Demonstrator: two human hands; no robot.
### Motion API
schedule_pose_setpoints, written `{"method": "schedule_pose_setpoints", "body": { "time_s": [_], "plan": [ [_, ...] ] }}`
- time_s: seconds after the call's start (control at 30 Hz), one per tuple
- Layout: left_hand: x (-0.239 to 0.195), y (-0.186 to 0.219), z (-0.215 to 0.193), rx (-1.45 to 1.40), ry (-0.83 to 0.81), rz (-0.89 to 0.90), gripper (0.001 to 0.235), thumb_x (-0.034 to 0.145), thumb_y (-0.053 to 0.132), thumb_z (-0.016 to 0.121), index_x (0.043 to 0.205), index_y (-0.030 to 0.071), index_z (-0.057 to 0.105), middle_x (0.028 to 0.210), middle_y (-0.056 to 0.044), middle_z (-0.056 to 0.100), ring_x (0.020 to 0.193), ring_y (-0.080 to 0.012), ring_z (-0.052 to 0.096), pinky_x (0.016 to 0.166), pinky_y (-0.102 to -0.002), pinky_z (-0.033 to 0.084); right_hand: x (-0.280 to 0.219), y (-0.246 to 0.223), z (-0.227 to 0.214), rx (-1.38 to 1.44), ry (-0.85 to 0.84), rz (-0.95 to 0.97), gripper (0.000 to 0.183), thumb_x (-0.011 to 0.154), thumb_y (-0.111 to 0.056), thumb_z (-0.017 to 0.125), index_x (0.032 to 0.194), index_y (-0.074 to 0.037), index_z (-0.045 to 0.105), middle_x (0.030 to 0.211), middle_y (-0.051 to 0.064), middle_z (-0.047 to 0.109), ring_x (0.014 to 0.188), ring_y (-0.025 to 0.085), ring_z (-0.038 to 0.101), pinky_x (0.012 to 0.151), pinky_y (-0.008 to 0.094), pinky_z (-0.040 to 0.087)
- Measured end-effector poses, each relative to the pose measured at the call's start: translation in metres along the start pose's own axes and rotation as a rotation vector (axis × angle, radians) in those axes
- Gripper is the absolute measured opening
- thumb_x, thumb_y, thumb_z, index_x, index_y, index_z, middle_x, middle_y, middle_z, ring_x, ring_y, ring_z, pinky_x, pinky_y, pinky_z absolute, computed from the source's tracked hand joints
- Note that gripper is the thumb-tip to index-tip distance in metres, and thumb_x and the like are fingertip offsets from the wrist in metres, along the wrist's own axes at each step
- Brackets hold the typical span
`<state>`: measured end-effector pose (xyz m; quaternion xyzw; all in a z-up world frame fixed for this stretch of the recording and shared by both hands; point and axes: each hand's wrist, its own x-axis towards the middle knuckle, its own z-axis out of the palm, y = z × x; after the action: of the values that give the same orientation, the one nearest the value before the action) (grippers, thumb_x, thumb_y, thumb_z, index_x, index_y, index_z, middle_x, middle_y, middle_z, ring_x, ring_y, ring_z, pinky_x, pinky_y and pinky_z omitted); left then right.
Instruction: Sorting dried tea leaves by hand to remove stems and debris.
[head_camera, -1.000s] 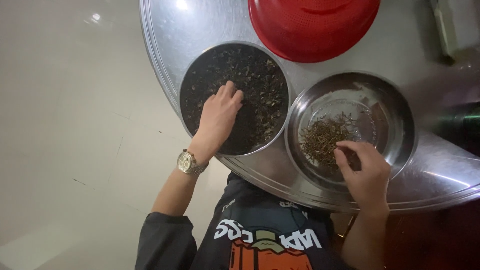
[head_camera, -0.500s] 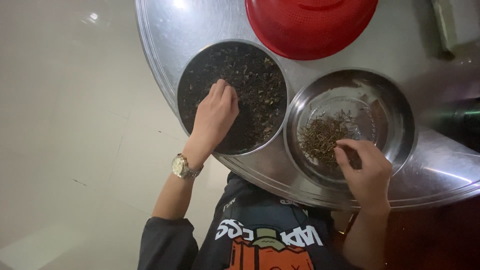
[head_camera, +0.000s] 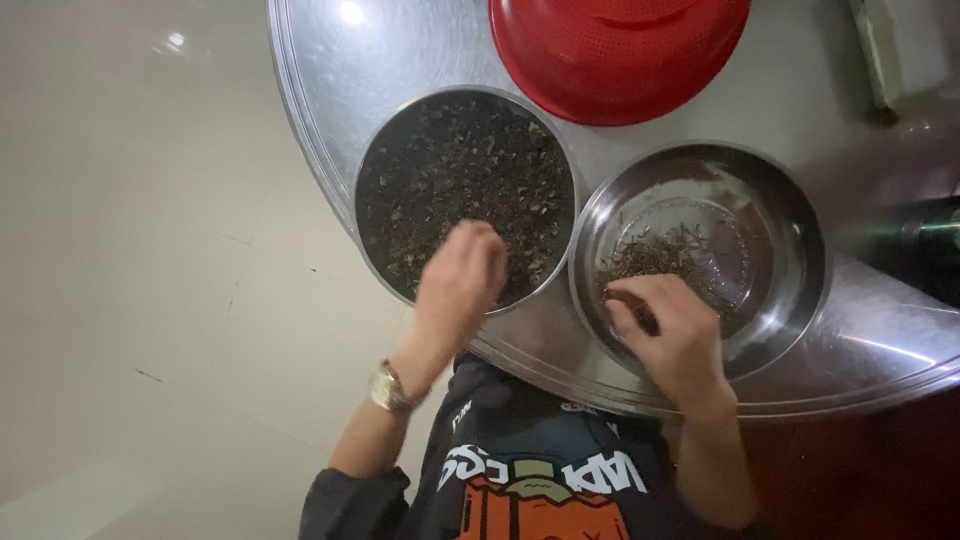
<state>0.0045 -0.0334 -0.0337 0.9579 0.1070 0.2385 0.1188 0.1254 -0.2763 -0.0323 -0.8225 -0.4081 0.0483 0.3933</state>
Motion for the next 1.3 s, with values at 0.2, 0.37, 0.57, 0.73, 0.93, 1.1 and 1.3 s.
{"method": "schedule_pose_setpoints", "body": {
  "time_s": [0.2, 0.37, 0.57, 0.73, 0.93, 1.1, 1.3],
  "plan": [
    [-0.02, 0.049, -0.019, -0.063, -0.094, 0.213, 0.019, 0.099, 0.004, 0.061, 0.117, 0.0, 0.063, 0.112, -0.017, 0.063, 0.092, -0.0293, 0.068, 0.071, -0.035, 0.052, 0.031, -0.063, 0.004, 0.04, -0.061, -0.098, 0.014, 0.101, -0.022, 0.067, 0.103, -0.011, 0.074, 0.086, 0.007, 0.073, 0.078, 0.029, 0.073, 0.067, 0.038, 0.059],
    [-0.019, 0.046, -0.024, -0.011, -0.078, 0.274, 0.019, 0.1, 0.008, 0.06, 0.118, 0.001, 0.062, 0.109, -0.016, 0.062, 0.084, -0.0276, 0.067, 0.065, -0.033, 0.048, 0.033, -0.064, 0.016, 0.128, -0.063, -0.093, 0.013, 0.102, -0.02, 0.065, 0.102, -0.011, 0.074, 0.083, 0.006, 0.072, 0.074, 0.027, 0.072, 0.064, 0.035, 0.059],
    [-0.019, 0.044, -0.033, -0.015, -0.022, 0.307, 0.016, 0.1, 0.005, 0.06, 0.114, 0.0, 0.066, 0.103, -0.015, 0.064, 0.077, -0.0269, 0.067, 0.062, -0.031, 0.047, 0.036, -0.068, 0.02, 0.189, -0.068, -0.066, 0.012, 0.101, -0.02, 0.065, 0.099, -0.012, 0.074, 0.08, 0.005, 0.072, 0.067, 0.025, 0.069, 0.059, 0.035, 0.057],
    [-0.024, 0.034, -0.03, -0.036, -0.008, 0.311, 0.019, 0.099, 0.005, 0.06, 0.117, 0.002, 0.066, 0.105, -0.015, 0.064, 0.078, -0.0274, 0.067, 0.061, -0.032, 0.048, 0.031, -0.063, 0.025, 0.201, -0.039, -0.067, 0.009, 0.099, -0.017, 0.069, 0.095, -0.014, 0.075, 0.078, 0.004, 0.072, 0.065, 0.026, 0.068, 0.058, 0.035, 0.056],
    [-0.027, -0.014, -0.02, -0.026, -0.046, 0.149, 0.019, 0.095, 0.002, 0.067, 0.114, 0.003, 0.068, 0.106, -0.016, 0.067, 0.09, -0.0299, 0.069, 0.067, -0.035, 0.053, 0.0, 0.005, 0.019, 0.044, 0.029, -0.023, 0.005, 0.096, -0.018, 0.076, 0.096, -0.013, 0.076, 0.081, 0.007, 0.073, 0.07, 0.03, 0.069, 0.062, 0.039, 0.055],
    [-0.011, -0.034, -0.035, -0.023, -0.243, -0.081, 0.011, 0.091, 0.013, 0.075, 0.098, 0.007, 0.069, 0.095, -0.007, 0.063, 0.085, -0.0259, 0.068, 0.066, -0.034, 0.054, -0.008, 0.022, -0.017, -0.083, 0.088, 0.113, 0.004, 0.1, -0.004, 0.078, 0.103, -0.005, 0.076, 0.085, 0.011, 0.071, 0.072, 0.03, 0.067, 0.066, 0.037, 0.054],
    [0.014, -0.048, -0.019, 0.054, -0.172, 0.022, 0.018, 0.097, 0.008, 0.072, 0.094, 0.005, 0.054, 0.091, -0.009, 0.051, 0.075, -0.0248, 0.054, 0.057, -0.037, 0.05, -0.01, 0.008, -0.037, -0.191, 0.092, 0.04, 0.009, 0.101, 0.001, 0.077, 0.11, 0.003, 0.075, 0.104, 0.017, 0.075, 0.094, 0.027, 0.07, 0.085, 0.036, 0.055]
  ]
}}
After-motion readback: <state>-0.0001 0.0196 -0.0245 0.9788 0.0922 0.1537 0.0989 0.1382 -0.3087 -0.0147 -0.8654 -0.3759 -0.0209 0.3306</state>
